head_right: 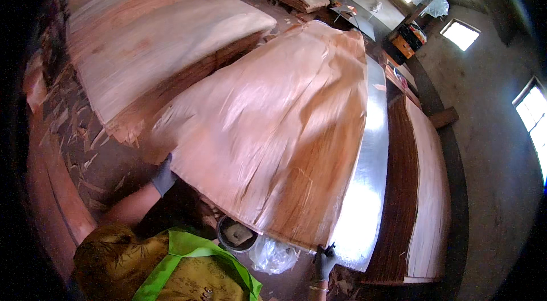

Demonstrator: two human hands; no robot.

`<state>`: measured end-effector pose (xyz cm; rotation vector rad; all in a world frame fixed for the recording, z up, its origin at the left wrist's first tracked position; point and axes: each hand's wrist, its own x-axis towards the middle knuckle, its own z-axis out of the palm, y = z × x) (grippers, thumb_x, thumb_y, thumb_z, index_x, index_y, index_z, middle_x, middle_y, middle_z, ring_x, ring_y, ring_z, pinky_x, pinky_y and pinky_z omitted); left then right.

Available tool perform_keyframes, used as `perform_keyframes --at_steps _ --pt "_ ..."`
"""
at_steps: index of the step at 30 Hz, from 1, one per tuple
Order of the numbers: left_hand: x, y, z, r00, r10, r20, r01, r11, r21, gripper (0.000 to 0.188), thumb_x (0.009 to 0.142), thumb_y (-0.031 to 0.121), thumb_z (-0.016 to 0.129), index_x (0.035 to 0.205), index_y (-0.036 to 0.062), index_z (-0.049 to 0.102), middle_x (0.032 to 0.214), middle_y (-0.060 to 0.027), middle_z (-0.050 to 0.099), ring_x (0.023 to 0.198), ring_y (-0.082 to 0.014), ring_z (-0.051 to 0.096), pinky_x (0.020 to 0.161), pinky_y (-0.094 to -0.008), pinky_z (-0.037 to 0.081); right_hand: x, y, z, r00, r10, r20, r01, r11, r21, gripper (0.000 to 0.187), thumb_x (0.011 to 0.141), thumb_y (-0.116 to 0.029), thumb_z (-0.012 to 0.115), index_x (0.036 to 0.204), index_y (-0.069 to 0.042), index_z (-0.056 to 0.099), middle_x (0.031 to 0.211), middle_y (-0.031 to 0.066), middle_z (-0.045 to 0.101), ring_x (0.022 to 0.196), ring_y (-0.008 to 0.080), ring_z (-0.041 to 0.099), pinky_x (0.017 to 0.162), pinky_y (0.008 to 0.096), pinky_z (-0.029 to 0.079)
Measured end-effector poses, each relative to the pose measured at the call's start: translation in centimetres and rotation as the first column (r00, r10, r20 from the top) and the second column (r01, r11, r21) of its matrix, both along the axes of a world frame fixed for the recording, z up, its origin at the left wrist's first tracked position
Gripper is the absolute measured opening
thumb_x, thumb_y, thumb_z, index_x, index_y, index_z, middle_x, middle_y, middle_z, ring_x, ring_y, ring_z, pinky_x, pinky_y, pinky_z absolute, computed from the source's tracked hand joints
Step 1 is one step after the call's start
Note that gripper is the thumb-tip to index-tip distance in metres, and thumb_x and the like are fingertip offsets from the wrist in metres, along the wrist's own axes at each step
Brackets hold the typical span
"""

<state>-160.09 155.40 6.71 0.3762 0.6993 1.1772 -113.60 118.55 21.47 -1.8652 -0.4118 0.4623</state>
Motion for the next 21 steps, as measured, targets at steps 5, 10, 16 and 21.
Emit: perform_keyframes --at_steps 5,10,16,21 --pt "-1.3 -1.1 -1.7 0.982 -0.083 0.167 0.084 0.996 0.001 0.065 0.085 0.050 0.054 0.134 0.0096 0.038 0.135 -0.0061 0.044 0.121 -0.0246 0.043 0.103 -0.0422 0.034 2.7 -6.2 -9.5 0.968 0.045 0.247 -0.034 0.998 -0.047 0.016 0.078 -0.004 0.067 0.070 0.001 0.055 0.065 -0.0058 0.050 0.059 0.0055 0.043 0.053 0.0229 0.037" --pt "-8.1 -0.9 -1.1 0.947 0.115 0.299 -0.068 0.985 -0.161 0.055 0.083 0.037 0.059 0.125 0.0039 0.046 0.125 -0.0122 0.053 0.116 -0.0286 0.049 0.101 -0.0433 0.036 -4.1 -3.3 -1.6 0.997 0.022 0.072 -0.014 0.995 -0.103 0.016 0.078 -0.004 0.067 0.067 -0.003 0.055 0.061 -0.0039 0.051 0.052 0.0065 0.044 0.046 0.0239 0.035" --pt "-14.5 5.0 -6.2 0.925 0.375 -0.060 -0.377 0.926 -0.024 0.043 0.084 0.028 0.059 0.117 0.0020 0.052 0.113 -0.0103 0.058 0.102 -0.0222 0.056 0.091 -0.0350 0.043 -5.2 0.1 2.1 1.000 -0.004 0.011 0.005 0.994 -0.109 0.019 0.077 -0.010 0.067 0.061 -0.006 0.056 0.051 -0.0042 0.048 0.040 0.0056 0.040 0.038 0.0242 0.029" --pt "-10.4 7.4 5.9 0.623 0.585 -0.520 -0.439 0.811 0.387 0.025 0.085 0.015 0.056 0.105 -0.0020 0.058 0.100 -0.0072 0.061 0.088 -0.0159 0.056 0.079 -0.0300 0.046 -3.6 -0.9 3.4 0.985 0.079 0.155 -0.036 0.965 -0.262 0.019 0.075 -0.009 0.067 0.061 -0.004 0.056 0.055 -0.0034 0.050 0.046 0.0069 0.040 0.043 0.0253 0.031"
